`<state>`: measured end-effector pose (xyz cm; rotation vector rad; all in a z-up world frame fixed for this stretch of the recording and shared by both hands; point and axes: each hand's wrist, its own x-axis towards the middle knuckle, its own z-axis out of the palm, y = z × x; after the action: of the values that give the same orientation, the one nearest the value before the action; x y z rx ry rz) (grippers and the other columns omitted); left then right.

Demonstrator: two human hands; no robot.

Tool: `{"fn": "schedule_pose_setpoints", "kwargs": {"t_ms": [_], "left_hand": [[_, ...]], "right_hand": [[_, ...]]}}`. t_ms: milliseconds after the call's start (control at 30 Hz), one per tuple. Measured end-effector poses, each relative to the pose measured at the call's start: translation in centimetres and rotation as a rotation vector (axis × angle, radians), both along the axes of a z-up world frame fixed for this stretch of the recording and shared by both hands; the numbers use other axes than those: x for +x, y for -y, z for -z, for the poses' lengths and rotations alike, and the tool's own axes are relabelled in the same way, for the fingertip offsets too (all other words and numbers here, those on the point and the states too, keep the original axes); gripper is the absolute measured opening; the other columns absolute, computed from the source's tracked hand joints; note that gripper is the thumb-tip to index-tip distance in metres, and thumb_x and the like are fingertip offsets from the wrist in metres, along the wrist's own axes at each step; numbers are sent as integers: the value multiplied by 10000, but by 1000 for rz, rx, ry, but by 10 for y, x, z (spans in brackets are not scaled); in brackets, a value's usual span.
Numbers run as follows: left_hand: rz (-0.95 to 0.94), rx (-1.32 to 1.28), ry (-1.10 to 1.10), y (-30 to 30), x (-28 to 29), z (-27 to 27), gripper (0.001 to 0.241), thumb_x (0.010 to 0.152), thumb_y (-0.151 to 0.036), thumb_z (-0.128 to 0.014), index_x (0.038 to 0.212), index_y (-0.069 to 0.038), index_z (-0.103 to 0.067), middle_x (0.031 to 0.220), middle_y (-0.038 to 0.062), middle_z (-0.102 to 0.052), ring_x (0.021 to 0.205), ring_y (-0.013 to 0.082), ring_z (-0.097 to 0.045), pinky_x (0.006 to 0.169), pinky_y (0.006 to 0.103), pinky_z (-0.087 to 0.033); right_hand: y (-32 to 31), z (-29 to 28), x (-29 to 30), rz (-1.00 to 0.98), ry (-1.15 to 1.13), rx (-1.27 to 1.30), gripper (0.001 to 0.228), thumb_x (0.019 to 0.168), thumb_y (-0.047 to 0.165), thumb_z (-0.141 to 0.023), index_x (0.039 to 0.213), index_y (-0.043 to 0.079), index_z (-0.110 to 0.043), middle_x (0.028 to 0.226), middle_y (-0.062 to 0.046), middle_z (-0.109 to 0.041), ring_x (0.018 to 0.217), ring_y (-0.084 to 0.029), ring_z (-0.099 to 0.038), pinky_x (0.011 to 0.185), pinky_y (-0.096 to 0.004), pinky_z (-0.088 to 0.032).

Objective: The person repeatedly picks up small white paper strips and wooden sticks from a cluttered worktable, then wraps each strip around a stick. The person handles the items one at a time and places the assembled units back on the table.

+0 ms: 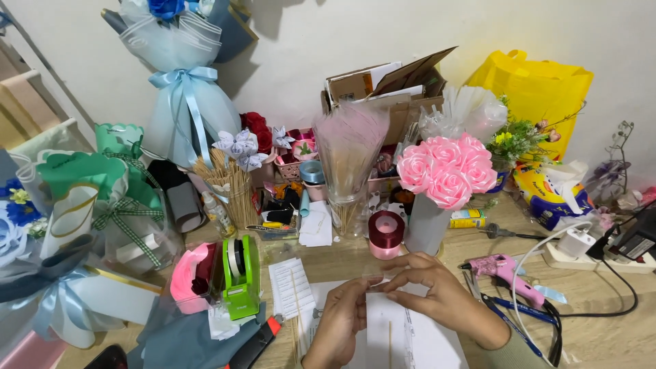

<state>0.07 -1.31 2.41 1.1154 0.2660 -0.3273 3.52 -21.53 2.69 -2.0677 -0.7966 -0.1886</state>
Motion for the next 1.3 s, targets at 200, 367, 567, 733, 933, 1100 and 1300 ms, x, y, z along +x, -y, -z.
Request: {"fn": "schedule_pose_setpoints", "kwargs": {"t_ms": [200,367,567,733,933,1100,1300], "left_hand": [[7,104,-19,0,-4,-14,372,972,-279,-524,1095,-88,-818,1073,86,-844,654,84,-506,574,227,-293],[-12,78,-37,2,0,-6,340,973,-278,-548,1092,-95,-808,1131,93,-845,786,137,-687,631,248,-406],[-75,-30,-2,-7,14,-5,351,1019,-256,-518,1145,-42,-766,1138,168,-828,876,234,-741,644,323,-549],[-146,-41,23,-8,24,-13,320,1046,-229,-512,1108,-41,-763,1064,153,-821,768,225,-713,593,340,-553],[-75,43,405,-12,17,10,483,976,-304,-586,1399,-75,-617,1389,104,-688,1354,215,-607,1170,356,-438],[-43,191,268,-12,-5,25,962,766,-212,-775,1617,-189,-326,1230,82,-645,1054,178,-669,898,299,-554],[-153,108,322,-30,12,45,1030,784,-39,-798,1651,-173,-258,1069,62,-755,1020,179,-721,874,317,-601]], "right_hand": [[-2,-5,-4,-45,0,-14,128,863,284,-795,951,230,-870,1345,-29,-719,1275,-194,-611,1071,-381,-373],[-5,-11,-10,-66,-14,-13,181,876,297,-777,988,189,-870,1416,-77,-666,1360,-223,-553,1104,-396,-379],[6,18,-12,142,-267,308,543,839,160,-749,1368,146,-629,1311,-84,-726,1175,-196,-694,987,-345,-556],[-9,55,-28,-36,-707,355,910,813,132,-852,1585,148,-370,834,-48,-642,837,-171,-664,786,-309,-567],[-20,90,-25,67,-737,537,721,839,-44,-786,1484,111,-503,619,-10,-365,559,-108,-384,570,-254,-305],[-23,88,-19,139,-690,550,718,791,-49,-772,1455,68,-523,581,-22,-382,567,-131,-456,539,-337,-511],[-34,63,-21,238,-774,560,801,802,-74,-718,1556,96,-506,1054,-247,-724,804,-260,-645,636,-428,-571]]}}
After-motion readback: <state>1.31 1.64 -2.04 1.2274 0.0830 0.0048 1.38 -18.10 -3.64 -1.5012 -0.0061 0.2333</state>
